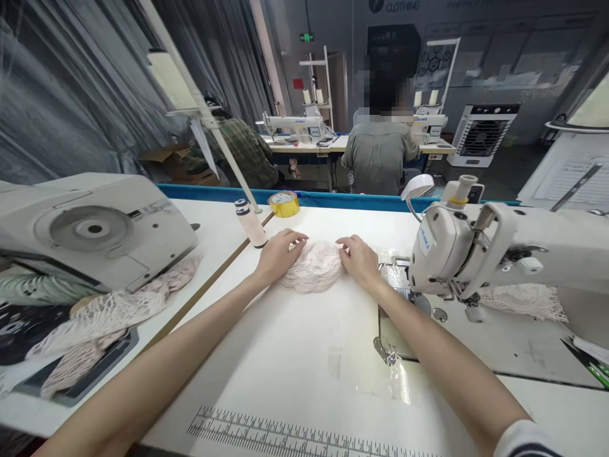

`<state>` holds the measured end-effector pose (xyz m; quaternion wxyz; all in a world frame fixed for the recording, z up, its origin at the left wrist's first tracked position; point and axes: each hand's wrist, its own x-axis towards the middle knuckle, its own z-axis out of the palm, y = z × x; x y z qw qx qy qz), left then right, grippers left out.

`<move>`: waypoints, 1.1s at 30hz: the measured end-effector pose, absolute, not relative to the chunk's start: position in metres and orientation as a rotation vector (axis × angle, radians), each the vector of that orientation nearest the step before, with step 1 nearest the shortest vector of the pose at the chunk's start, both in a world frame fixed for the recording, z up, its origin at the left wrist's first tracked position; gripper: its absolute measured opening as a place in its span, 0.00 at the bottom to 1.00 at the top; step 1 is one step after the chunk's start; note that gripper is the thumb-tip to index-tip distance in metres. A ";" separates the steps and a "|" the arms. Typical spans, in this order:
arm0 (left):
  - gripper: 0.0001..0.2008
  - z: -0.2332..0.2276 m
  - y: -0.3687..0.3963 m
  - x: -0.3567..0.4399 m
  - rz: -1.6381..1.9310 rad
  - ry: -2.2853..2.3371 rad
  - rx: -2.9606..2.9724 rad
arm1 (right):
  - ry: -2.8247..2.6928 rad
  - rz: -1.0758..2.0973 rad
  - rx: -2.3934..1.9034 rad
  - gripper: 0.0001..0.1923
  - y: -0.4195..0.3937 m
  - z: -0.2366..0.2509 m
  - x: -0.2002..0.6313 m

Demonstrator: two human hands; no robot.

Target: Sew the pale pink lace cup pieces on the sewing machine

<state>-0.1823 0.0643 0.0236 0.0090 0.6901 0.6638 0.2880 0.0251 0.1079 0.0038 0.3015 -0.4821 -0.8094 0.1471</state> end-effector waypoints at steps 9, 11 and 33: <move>0.21 0.023 0.028 -0.187 1.105 1.923 2.136 | -2.299 0.263 -1.005 0.21 0.071 0.005 0.055; 0.23 0.027 0.028 -0.190 1.126 1.929 2.047 | -2.337 0.270 -0.949 0.22 0.052 0.011 0.066; 0.08 0.025 -0.018 -0.027 1.020 0.781 2.904 | -2.193 -0.462 -1.729 0.08 0.041 0.027 0.270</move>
